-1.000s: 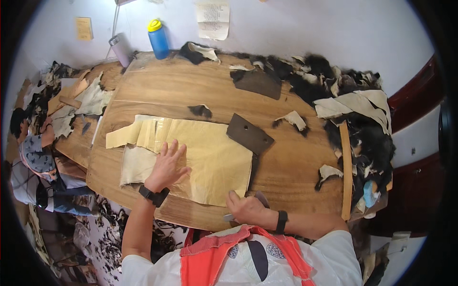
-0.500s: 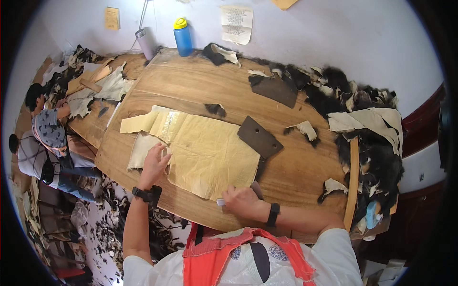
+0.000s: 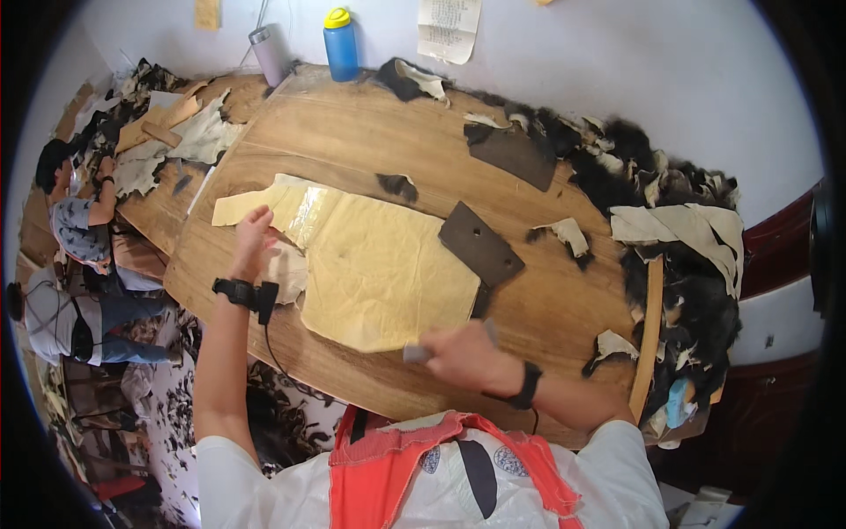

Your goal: Hand-assembling and gluing leather and fur pieces together on a workshop table.

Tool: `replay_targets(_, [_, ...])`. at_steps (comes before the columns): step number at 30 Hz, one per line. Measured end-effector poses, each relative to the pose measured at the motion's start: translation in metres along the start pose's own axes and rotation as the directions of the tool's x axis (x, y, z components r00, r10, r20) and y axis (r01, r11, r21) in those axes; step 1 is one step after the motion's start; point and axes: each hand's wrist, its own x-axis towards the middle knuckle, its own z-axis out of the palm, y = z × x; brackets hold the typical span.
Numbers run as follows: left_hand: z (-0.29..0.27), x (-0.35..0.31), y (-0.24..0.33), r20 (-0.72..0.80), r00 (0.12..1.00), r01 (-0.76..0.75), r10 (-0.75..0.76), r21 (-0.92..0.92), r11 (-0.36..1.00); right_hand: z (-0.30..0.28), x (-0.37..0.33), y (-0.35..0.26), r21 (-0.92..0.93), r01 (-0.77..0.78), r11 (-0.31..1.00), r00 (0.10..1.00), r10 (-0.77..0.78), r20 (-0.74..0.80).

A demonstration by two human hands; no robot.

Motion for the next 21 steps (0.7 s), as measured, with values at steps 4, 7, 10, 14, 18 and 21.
replay_targets(4, [-0.005, 0.022, 0.022, -0.070, 0.990, -0.112, 0.120, 0.108, 0.988, -0.060, 0.023, 0.049, 0.248, -0.203, 0.947, 0.867, 0.292, -0.405])
replay_targets(7, [-0.007, 0.030, 0.046, -0.081, 0.977, -0.178, 0.198, 0.206, 0.962, -0.080, 0.024, 0.081, 0.304, -0.347, 0.887, 0.816, 0.446, -0.369])
replay_targets(10, [0.040, 0.007, 0.081, -0.019, 0.943, -0.333, 0.333, 0.002, 0.943, -0.076, 0.008, 0.118, 0.401, -0.429, 0.809, 0.731, 0.572, -0.371])
replay_targets(14, [0.070, -0.027, 0.098, 0.008, 0.843, -0.536, 0.538, 0.096, 0.839, -0.065, -0.011, 0.137, 0.372, -0.509, 0.776, 0.691, 0.627, -0.360])
replay_targets(18, [0.118, -0.118, 0.069, 0.308, 0.665, -0.739, 0.680, 0.402, 0.541, -0.060, -0.017, 0.126, 0.527, -0.391, 0.755, 0.692, 0.618, -0.373])
replay_targets(21, [0.144, -0.203, 0.029, 0.582, 0.636, -0.748, 0.507, 0.306, 0.588, -0.077, -0.002, 0.075, 0.585, -0.276, 0.763, 0.756, 0.548, -0.359])
